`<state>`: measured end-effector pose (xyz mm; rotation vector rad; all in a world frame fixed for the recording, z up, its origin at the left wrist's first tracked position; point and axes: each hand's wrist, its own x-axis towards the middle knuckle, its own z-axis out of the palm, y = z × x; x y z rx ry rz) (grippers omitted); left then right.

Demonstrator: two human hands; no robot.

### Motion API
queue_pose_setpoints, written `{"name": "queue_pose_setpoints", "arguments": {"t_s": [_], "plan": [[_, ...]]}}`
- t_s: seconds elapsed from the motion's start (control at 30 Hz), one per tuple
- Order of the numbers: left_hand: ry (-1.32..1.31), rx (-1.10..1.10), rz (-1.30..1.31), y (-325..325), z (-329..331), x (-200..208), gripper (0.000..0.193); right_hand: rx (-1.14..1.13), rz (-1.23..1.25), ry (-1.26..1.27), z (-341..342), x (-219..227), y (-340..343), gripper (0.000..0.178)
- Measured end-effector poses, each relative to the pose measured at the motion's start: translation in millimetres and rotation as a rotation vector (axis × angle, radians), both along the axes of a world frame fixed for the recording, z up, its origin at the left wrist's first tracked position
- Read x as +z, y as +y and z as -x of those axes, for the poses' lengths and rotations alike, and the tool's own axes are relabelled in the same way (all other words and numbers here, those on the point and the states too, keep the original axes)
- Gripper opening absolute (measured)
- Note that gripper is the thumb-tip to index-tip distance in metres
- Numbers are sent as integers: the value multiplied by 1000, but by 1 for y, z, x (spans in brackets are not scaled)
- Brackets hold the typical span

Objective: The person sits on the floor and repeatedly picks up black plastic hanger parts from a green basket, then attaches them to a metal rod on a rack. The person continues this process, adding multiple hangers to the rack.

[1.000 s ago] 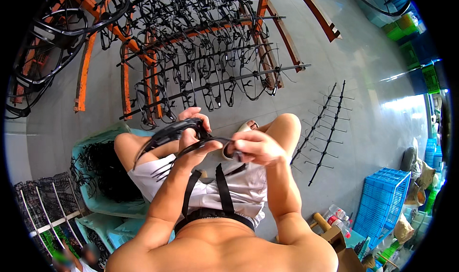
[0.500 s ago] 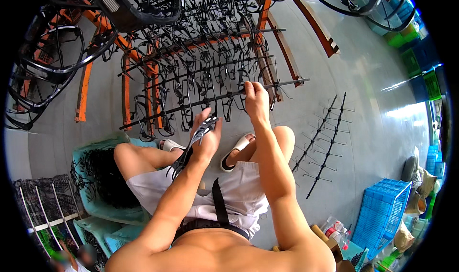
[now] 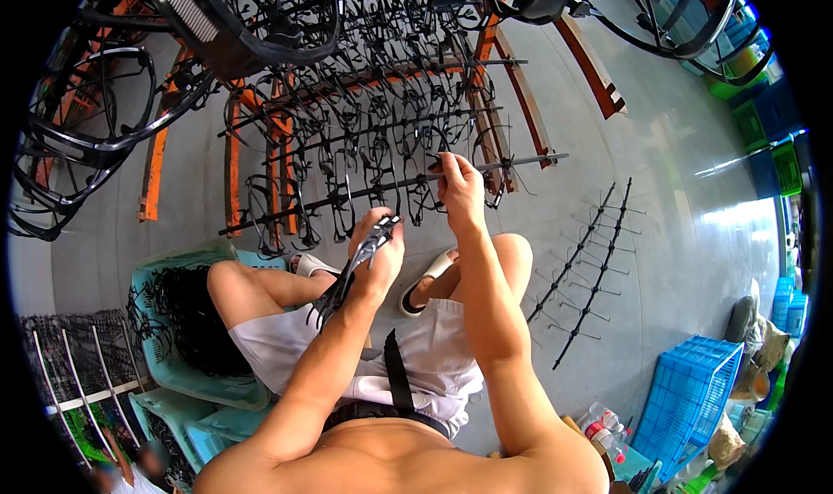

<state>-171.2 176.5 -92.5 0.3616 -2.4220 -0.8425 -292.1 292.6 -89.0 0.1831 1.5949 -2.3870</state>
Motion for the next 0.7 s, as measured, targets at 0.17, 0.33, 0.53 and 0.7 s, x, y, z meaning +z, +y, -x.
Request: {"name": "queue_pose_setpoints", "arguments": {"t_s": [0.17, 0.33, 0.53, 0.7], "plan": [[-101, 34, -163, 3, 10, 16, 18, 67, 93, 168, -24, -27, 14, 24], [-42, 98, -161, -5, 20, 16, 20, 82, 207, 157, -47, -31, 15, 33], [-130, 37, -168, 4, 13, 22, 18, -39, 289, 175, -53, -40, 12, 32], [-138, -22, -140, -5, 3, 23, 18, -94, -150, 304, -55, -14, 11, 43]]}}
